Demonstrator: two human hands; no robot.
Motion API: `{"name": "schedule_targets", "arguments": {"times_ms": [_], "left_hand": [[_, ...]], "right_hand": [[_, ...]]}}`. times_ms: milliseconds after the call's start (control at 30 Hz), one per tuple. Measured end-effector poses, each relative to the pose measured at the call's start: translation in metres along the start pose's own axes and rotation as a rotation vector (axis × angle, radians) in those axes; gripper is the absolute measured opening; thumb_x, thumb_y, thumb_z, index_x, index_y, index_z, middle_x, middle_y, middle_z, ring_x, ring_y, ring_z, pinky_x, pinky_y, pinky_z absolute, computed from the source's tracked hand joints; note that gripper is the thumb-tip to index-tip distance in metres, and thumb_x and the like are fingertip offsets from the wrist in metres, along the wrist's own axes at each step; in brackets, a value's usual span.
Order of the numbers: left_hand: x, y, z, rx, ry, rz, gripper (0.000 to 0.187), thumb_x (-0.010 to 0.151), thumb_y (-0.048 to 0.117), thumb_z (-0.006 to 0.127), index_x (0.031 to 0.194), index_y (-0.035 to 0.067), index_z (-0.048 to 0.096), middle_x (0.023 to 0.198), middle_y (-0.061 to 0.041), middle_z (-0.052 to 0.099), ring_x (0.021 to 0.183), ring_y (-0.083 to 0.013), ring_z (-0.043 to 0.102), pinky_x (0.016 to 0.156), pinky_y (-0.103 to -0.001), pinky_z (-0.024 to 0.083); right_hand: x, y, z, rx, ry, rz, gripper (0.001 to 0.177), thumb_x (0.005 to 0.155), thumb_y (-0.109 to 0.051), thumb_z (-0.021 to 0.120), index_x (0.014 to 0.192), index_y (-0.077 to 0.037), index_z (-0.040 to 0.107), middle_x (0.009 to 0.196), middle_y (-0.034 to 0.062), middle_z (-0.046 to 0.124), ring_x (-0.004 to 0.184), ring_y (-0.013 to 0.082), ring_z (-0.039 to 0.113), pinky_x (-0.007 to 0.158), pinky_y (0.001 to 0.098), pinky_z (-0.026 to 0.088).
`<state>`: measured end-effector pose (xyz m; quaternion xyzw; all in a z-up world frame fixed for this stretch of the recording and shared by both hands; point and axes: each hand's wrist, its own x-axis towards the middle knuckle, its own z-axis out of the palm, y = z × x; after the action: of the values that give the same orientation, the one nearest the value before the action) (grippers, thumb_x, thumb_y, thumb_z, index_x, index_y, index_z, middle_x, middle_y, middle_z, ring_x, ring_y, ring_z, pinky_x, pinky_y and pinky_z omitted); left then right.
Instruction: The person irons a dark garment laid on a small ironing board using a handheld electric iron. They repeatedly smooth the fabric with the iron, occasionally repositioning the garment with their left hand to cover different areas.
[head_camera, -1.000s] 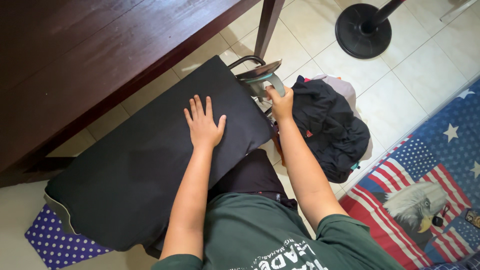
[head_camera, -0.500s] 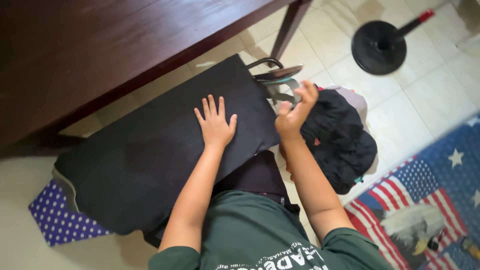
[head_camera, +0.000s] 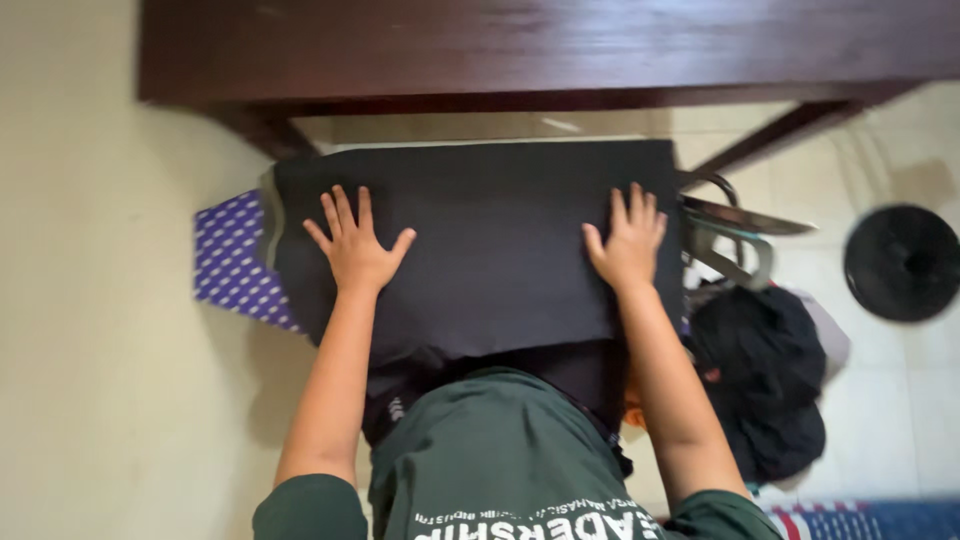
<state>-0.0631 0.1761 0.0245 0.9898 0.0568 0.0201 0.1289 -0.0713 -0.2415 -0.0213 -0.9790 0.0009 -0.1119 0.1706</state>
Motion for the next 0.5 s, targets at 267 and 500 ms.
{"name": "schedule_targets", "arguments": {"times_ms": [267, 500], "left_hand": [[-0.014, -0.017, -0.024, -0.007, -0.058, -0.085, 0.125, 0.055, 0.081, 0.079, 0.158, 0.020, 0.042, 0.167, -0.027, 0.016, 0.156, -0.0448, 0.009, 0.119, -0.071, 0.001], [-0.036, -0.020, -0.032, -0.007, -0.086, -0.072, 0.126, 0.055, 0.081, 0.080, 0.157, 0.020, 0.041, 0.166, -0.029, 0.018, 0.155, -0.0457, 0.011, 0.119, -0.070, 0.003]], "right_hand": [[-0.008, 0.011, 0.010, -0.107, -0.130, 0.046, 0.084, 0.094, -0.051, 0.065, 0.161, -0.007, 0.041, 0.168, 0.0222, 0.031, 0.154, 0.0458, 0.024, 0.120, 0.0709, 0.012], [-0.031, 0.005, -0.009, -0.075, -0.158, 0.037, 0.089, 0.090, -0.054, 0.066, 0.162, -0.010, 0.039, 0.170, 0.0221, 0.028, 0.155, 0.0462, 0.023, 0.120, 0.0695, 0.012]]}}
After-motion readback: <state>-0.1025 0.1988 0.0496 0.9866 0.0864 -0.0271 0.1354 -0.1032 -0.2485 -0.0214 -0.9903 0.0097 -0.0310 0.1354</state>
